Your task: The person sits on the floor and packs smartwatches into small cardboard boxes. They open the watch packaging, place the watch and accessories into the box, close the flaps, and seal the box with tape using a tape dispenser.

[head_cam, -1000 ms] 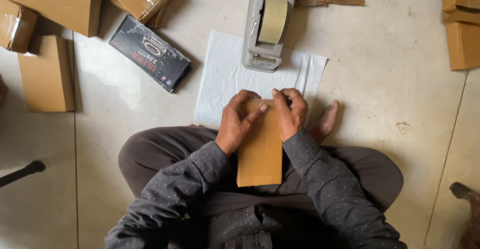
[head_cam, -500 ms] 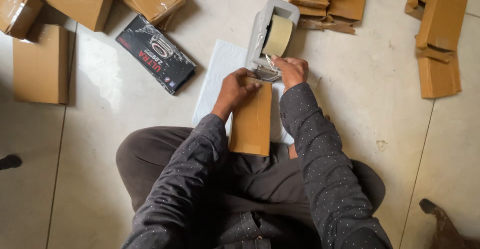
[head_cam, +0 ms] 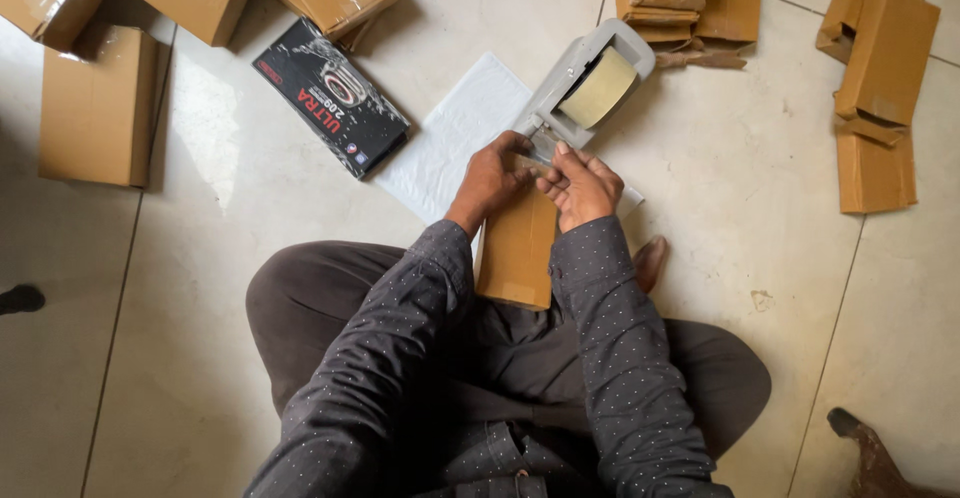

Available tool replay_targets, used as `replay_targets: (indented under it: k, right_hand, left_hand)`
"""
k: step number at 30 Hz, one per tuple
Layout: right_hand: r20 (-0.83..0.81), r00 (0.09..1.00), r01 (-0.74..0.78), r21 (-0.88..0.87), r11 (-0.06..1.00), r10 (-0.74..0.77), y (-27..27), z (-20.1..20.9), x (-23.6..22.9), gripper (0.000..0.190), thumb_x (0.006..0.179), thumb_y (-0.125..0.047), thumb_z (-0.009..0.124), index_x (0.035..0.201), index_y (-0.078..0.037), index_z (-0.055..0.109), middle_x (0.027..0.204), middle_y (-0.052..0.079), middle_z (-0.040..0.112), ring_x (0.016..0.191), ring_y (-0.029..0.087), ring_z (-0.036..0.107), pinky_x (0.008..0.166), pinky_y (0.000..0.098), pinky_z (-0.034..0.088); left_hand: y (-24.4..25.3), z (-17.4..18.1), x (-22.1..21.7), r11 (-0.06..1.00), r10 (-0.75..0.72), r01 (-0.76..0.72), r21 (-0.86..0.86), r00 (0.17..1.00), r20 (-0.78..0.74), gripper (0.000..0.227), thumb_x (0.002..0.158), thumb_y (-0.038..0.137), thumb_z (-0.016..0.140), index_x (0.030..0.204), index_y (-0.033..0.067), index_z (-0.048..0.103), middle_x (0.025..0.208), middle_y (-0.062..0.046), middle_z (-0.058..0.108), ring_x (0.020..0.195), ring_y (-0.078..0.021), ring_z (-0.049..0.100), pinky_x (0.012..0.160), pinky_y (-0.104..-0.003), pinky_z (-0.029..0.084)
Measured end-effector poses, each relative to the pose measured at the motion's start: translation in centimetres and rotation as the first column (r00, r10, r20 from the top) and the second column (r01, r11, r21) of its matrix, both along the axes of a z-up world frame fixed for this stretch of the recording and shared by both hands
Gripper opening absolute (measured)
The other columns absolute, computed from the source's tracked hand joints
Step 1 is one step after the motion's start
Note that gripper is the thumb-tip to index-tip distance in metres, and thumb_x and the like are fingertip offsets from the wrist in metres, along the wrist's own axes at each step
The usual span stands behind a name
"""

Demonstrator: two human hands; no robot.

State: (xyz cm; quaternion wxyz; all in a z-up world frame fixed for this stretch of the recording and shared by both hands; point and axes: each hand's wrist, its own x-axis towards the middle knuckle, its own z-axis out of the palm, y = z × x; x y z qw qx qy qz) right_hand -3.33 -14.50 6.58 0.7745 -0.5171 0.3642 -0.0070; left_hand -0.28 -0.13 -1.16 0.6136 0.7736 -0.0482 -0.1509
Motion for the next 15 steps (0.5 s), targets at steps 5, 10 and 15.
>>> replay_targets:
  k: [5,10,15]
  right_hand:
    - [0.042,0.997,0.062,0.065,0.996,-0.065,0.8,-0.9,-0.9,0.015,0.091,-0.011,0.076,0.097,0.001,0.069,0.080,0.005,0.065,0.068,0.014,0.063,0.069,0.0337,0.064]
    - [0.079,0.992,0.097,-0.018,0.995,-0.095,1.3,-1.5,-1.1,0.015,0.088,-0.011,0.080,0.097,-0.002,0.071,0.083,0.003,0.069,0.069,0.010,0.061,0.068,0.0251,0.058]
    - [0.054,0.990,0.137,-0.099,0.986,-0.133,1.0,-1.0,-1.0,0.016,0.085,-0.012,0.083,0.094,-0.002,0.073,0.080,0.002,0.070,0.065,0.007,0.059,0.062,0.0212,0.051]
  left_hand:
    - [-0.4,0.1,0.4,1.000,-0.006,0.006,-0.002,1.000,-0.008,0.035,0.081,0.009,0.078,0.113,0.0085,0.065,0.112,-0.009,0.076,0.108,-0.0261,0.072,0.095,-0.036,0.054]
    - [-0.7,0.3,0.5,0.994,-0.072,0.081,0.066,0.988,-0.137,0.033,0.081,0.019,0.083,0.109,0.0091,0.067,0.103,-0.013,0.076,0.098,-0.0258,0.072,0.088,-0.036,0.055]
    - [-2.6,-0.1,-0.1,0.997,-0.073,0.075,0.003,0.984,-0.165,0.032,0.083,0.020,0.081,0.106,0.0067,0.064,0.098,-0.017,0.075,0.095,-0.0258,0.071,0.087,-0.037,0.054]
